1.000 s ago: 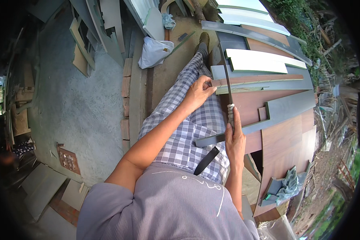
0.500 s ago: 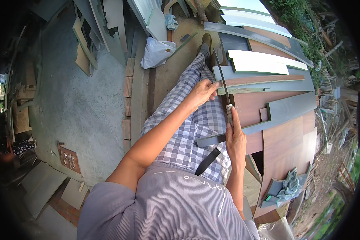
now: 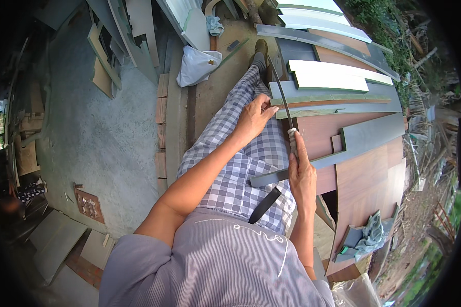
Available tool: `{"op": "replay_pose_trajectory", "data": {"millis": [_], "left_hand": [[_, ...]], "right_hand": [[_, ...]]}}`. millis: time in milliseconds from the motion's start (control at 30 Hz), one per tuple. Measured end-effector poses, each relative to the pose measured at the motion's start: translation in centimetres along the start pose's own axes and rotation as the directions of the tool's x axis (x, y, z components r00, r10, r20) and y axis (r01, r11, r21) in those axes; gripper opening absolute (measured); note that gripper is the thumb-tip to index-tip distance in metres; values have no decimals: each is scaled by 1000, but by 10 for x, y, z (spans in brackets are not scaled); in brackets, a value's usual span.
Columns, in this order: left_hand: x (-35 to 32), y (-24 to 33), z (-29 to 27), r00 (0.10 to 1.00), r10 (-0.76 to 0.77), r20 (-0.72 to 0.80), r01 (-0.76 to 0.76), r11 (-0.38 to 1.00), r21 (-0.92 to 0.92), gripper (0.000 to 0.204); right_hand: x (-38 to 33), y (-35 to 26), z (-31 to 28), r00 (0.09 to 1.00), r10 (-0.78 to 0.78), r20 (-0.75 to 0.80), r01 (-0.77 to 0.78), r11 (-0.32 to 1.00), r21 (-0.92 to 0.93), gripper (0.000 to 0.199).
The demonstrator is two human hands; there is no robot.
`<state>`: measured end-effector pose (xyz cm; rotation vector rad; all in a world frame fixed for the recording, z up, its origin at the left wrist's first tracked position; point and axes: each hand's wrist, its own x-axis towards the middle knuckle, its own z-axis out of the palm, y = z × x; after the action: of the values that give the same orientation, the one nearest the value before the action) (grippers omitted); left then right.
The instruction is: Trimming the edges of laminated panels using a hand saw/blade tool.
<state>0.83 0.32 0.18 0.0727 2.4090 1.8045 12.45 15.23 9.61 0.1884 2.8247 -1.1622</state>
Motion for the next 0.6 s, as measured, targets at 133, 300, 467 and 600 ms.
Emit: {"op": "replay_pose_trajectory", "data": {"millis": [133, 300, 467, 600], "left_hand": [[0, 0, 0, 1000, 6, 3, -6, 1000, 5, 23], [-4, 6, 0, 997, 80, -16, -79, 995, 61, 23], [-6, 13, 2, 954, 300, -13, -281, 908, 312, 20], [-11, 16, 11, 951, 309, -16, -291, 909, 300, 20]], "right_hand": [[1, -1, 1, 993, 95, 69, -97, 995, 21, 51], [-3, 5, 6, 1000, -10, -3, 10, 1000, -22, 56], [2, 6, 11, 996, -83, -35, 81, 995, -65, 56], [26, 2, 14, 992, -107, -69, 97, 987, -132, 52]]}}
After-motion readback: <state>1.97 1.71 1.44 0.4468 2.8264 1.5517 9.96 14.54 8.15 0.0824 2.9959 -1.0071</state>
